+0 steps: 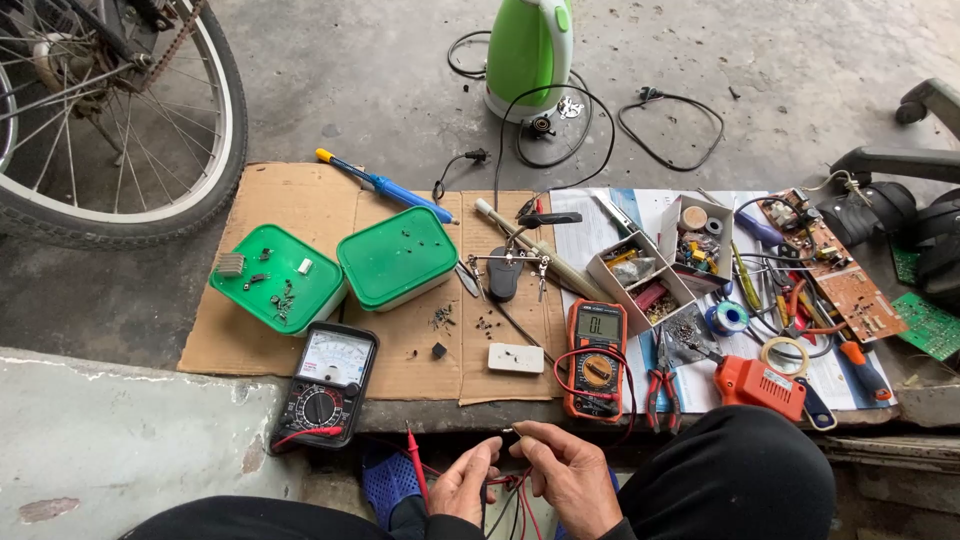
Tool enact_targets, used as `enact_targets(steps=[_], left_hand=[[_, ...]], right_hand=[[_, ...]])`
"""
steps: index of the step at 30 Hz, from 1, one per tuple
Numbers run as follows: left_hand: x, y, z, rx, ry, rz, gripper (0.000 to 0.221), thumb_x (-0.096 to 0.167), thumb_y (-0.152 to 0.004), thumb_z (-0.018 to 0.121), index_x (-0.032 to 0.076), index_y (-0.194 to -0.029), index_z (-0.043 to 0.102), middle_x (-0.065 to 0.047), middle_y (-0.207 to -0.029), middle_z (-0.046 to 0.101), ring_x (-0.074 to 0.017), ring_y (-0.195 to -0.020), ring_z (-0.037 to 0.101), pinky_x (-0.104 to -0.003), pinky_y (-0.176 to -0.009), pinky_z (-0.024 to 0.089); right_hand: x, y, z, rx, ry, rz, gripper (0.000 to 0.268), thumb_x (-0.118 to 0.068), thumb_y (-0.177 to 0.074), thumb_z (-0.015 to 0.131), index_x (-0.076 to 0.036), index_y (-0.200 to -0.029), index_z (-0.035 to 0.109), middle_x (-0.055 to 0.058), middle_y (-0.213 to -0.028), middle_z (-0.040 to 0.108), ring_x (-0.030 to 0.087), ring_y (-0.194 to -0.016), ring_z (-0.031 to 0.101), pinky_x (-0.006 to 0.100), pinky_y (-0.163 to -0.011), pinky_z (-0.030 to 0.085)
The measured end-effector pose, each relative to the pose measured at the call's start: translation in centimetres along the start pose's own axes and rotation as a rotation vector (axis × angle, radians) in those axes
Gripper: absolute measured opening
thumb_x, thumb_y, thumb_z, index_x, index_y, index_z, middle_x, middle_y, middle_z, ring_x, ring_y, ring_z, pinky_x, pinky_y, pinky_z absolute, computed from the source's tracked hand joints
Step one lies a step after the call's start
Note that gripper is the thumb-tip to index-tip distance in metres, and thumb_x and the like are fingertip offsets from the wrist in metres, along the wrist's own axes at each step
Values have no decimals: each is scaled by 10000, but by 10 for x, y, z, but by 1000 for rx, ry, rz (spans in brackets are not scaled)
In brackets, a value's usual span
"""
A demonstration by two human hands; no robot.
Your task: Testing various electronic components using a digital multimeter on a makeshift floor-based workbench.
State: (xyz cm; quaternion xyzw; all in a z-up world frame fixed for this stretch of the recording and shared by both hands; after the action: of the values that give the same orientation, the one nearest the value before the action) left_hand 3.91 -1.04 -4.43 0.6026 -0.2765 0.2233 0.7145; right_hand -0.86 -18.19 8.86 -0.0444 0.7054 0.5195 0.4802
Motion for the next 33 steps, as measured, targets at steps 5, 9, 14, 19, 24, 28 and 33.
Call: enact_targets(steps=[5,9,14,19,24,28,33], left_hand=[[33,29,8,-30,1,-30,482,315,-1058,644,42,-1388,865,-161,-1057,833,-186,-778,667,-290,-597,505],[26,26,12,-63,22,82,404,235,-1066,669,23,-1327,894,-130,-861,775,-157,-648,572,-269,-579,463],[40,32,12,-39,-104,140,483,320,-1075,581,57,-1341,887,-81,-950,797,-131,-746,580,-255,-695,511],[57,47,13,-13,-230,202,463,328,-1065,592,129,-1379,867,-27,-1072,796,-107,-850,662,-234,-781,575],[78,61,19,-43,-241,219,412,211,-1021,709,152,-1412,822,-19,-1102,869,-86,-944,775,-226,-890,658],[74,56,17,-1,-252,238,339,224,-997,755,158,-1304,883,-4,-1026,896,-80,-902,781,-222,-833,643],[73,57,17,-4,-283,255,288,241,-1005,761,166,-1240,910,21,-946,859,-75,-821,712,-227,-770,606]], right_hand=[[14,-13,-5,-32,-99,-46,332,15,-1004,723,114,-1284,870,250,-1012,861,221,-568,564,320,-484,420],[26,-22,-8,-62,-213,-35,338,42,-1006,706,141,-1301,836,294,-1028,840,224,-540,551,309,-438,368],[11,-9,-4,-19,-160,42,350,22,-1014,706,116,-1324,836,279,-1043,857,208,-519,543,277,-365,294],[8,-8,-3,-24,-163,73,362,21,-1023,689,120,-1347,814,295,-1050,849,214,-522,540,278,-342,297],[9,-7,-3,-36,-137,117,374,7,-1027,693,111,-1368,804,286,-1043,843,222,-539,560,285,-351,321],[11,-7,-1,-55,-113,100,371,-3,-1021,703,115,-1356,811,282,-1014,844,216,-527,559,282,-361,311],[16,-10,-2,-74,-140,87,380,-1,-1016,700,136,-1357,795,302,-1017,844,217,-527,557,278,-354,308]])
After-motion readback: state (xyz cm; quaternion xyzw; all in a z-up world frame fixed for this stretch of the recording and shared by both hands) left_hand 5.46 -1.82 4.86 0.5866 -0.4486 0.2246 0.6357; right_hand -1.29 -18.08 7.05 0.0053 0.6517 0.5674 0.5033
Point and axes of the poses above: each hand's wrist, its own y-axis away from the middle knuckle, its own z-axis out of the palm, x = y × z, the point moved 6 cm from there along -y, towards the middle knuckle
